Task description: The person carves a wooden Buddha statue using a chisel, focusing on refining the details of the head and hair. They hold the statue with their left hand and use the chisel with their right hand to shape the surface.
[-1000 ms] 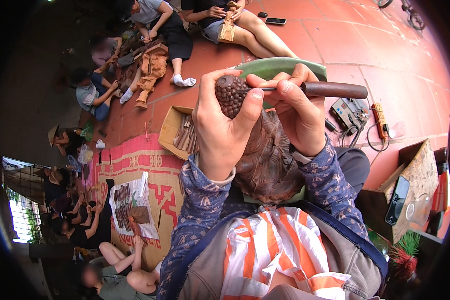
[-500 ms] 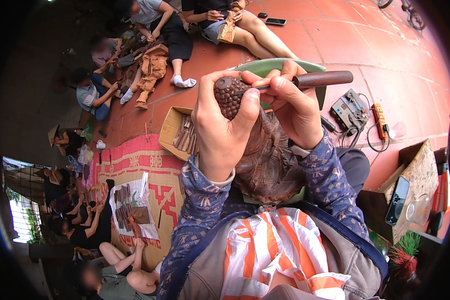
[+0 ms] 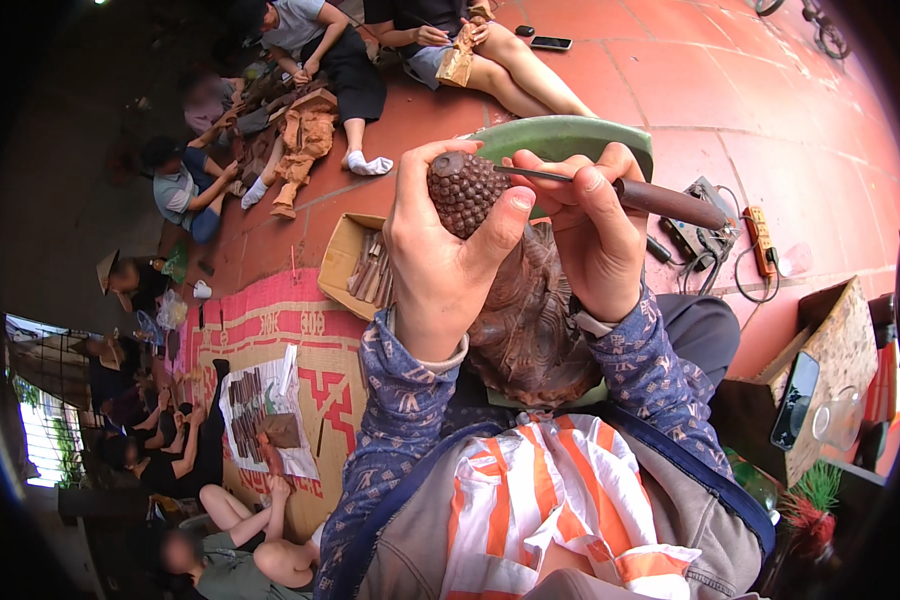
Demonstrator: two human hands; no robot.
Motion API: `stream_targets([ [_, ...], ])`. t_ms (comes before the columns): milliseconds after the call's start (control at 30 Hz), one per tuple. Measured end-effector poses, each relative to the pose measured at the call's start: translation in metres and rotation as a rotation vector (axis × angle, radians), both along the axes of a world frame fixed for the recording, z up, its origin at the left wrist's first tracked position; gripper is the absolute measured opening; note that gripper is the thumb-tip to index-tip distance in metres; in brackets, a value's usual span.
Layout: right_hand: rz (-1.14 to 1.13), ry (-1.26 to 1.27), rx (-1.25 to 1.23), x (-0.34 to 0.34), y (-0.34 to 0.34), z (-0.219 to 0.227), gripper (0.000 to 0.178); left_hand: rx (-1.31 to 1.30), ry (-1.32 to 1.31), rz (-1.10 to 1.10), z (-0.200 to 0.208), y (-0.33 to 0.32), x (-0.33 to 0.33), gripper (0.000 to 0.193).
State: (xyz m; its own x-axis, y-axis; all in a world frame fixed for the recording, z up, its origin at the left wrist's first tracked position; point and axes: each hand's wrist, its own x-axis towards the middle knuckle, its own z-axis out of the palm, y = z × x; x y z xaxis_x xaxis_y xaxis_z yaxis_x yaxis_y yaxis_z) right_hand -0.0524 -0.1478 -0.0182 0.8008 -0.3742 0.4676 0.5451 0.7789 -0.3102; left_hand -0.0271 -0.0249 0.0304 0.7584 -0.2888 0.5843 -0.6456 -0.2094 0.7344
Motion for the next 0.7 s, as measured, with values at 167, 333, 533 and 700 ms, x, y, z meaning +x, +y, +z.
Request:
stream_targets([
  [167, -0.138, 0.040, -0.235, -0.007, -0.001, -0.002, 0.011, 0.011, 0.000, -0.004, -0.002, 0.002, 0.002, 0.052],
  [333, -0.256, 0.066, -0.340, -0.013, 0.002, 0.000, 0.013, -0.030, 0.036, -0.067, -0.003, 0.003, 0.003, 0.051],
  [533, -0.237, 0.076, -0.258, -0.015, 0.008, 0.002, 0.014, -0.005, -0.011, -0.093, -0.003, 0.007, 0.005, 0.048],
  [700, -0.148, 0.035, -0.093, -0.011, 0.012, 0.001, 0.016, -0.009, 0.018, -0.075, -0.007, 0.007, 0.006, 0.047],
])
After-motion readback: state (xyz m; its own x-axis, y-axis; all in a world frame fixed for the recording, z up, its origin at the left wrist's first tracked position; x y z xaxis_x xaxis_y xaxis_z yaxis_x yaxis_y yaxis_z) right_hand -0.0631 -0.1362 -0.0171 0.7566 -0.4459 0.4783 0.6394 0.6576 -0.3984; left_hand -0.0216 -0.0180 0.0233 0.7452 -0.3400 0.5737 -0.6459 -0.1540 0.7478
